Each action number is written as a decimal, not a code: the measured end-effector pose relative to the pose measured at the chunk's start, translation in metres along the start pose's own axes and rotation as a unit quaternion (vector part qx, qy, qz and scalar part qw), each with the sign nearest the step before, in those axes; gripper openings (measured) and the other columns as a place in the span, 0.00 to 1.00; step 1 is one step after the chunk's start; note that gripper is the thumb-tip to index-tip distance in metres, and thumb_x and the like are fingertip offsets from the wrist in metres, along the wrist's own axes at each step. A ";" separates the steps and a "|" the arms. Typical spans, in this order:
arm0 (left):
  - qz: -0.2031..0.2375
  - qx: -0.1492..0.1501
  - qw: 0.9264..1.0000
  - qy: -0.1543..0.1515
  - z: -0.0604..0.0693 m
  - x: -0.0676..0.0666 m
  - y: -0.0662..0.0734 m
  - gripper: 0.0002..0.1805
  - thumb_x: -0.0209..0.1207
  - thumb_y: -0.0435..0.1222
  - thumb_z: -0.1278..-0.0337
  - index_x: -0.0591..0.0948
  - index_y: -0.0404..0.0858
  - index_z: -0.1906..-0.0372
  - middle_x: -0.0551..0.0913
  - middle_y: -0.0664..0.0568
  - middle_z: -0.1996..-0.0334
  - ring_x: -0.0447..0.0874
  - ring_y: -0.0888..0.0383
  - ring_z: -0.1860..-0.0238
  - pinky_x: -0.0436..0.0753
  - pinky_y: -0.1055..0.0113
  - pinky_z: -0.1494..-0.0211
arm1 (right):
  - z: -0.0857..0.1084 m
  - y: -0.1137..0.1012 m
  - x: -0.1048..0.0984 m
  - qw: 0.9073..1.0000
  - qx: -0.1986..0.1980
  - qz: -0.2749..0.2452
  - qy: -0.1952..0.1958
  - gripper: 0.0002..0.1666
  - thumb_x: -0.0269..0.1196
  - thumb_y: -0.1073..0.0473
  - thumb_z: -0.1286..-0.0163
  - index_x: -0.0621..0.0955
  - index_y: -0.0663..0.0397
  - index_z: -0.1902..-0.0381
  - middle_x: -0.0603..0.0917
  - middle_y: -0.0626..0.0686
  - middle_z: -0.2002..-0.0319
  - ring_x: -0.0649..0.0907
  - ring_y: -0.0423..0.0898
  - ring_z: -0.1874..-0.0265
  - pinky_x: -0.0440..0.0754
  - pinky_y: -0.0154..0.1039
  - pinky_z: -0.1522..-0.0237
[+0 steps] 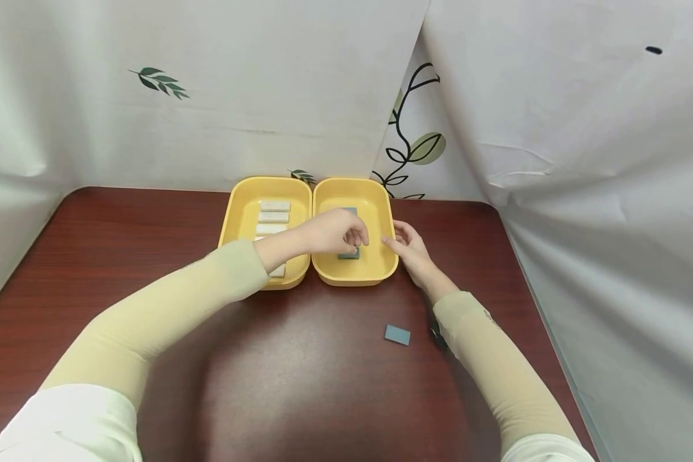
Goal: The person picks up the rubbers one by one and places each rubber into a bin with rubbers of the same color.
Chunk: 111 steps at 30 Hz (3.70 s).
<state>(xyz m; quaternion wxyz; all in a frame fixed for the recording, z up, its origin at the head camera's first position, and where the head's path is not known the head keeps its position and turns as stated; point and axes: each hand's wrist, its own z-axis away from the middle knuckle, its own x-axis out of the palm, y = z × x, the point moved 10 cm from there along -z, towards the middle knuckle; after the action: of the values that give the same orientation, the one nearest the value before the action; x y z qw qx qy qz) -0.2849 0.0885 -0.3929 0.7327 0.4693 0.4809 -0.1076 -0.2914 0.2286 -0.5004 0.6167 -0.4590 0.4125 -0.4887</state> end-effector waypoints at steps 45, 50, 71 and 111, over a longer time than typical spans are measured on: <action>0.029 0.061 0.993 -0.093 0.012 0.101 0.081 0.08 0.69 0.30 0.35 0.90 0.40 0.53 0.91 0.53 0.60 0.85 0.65 0.61 0.77 0.81 0.56 | 0.001 -0.003 0.000 1.000 -0.013 0.003 -0.002 0.35 0.57 0.62 0.19 0.61 0.65 0.20 0.71 0.67 0.30 0.83 0.35 0.49 0.85 0.26 0.51; 0.033 0.056 0.993 -0.098 0.011 0.114 0.080 0.09 0.68 0.29 0.37 0.90 0.42 0.54 0.91 0.55 0.61 0.83 0.68 0.63 0.75 0.83 0.58 | 0.002 -0.002 0.001 1.000 -0.012 -0.004 -0.002 0.36 0.56 0.62 0.19 0.60 0.65 0.20 0.71 0.67 0.30 0.83 0.35 0.49 0.85 0.26 0.51; 0.032 0.024 0.996 -0.077 0.004 0.133 0.063 0.09 0.73 0.31 0.40 0.90 0.45 0.57 0.89 0.58 0.64 0.82 0.69 0.62 0.76 0.84 0.57 | 0.001 -0.001 0.000 1.000 -0.012 -0.015 0.000 0.36 0.56 0.63 0.20 0.60 0.66 0.20 0.77 0.53 0.40 0.84 0.34 0.51 0.85 0.26 0.52; -0.019 0.043 0.997 -0.063 0.002 0.146 0.069 0.12 0.79 0.44 0.44 0.90 0.47 0.58 0.87 0.61 0.63 0.80 0.69 0.61 0.74 0.82 0.57 | 0.001 0.000 0.000 1.000 -0.008 -0.023 -0.006 0.35 0.55 0.63 0.18 0.60 0.65 0.19 0.76 0.51 0.40 0.84 0.35 0.51 0.86 0.27 0.52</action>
<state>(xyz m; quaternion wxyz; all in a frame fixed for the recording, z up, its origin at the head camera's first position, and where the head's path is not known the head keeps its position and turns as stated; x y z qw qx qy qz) -0.1665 0.1663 -0.4697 0.7389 0.4832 0.4373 -0.1713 -0.2902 0.2283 -0.4998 0.6043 -0.4764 0.4019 -0.4963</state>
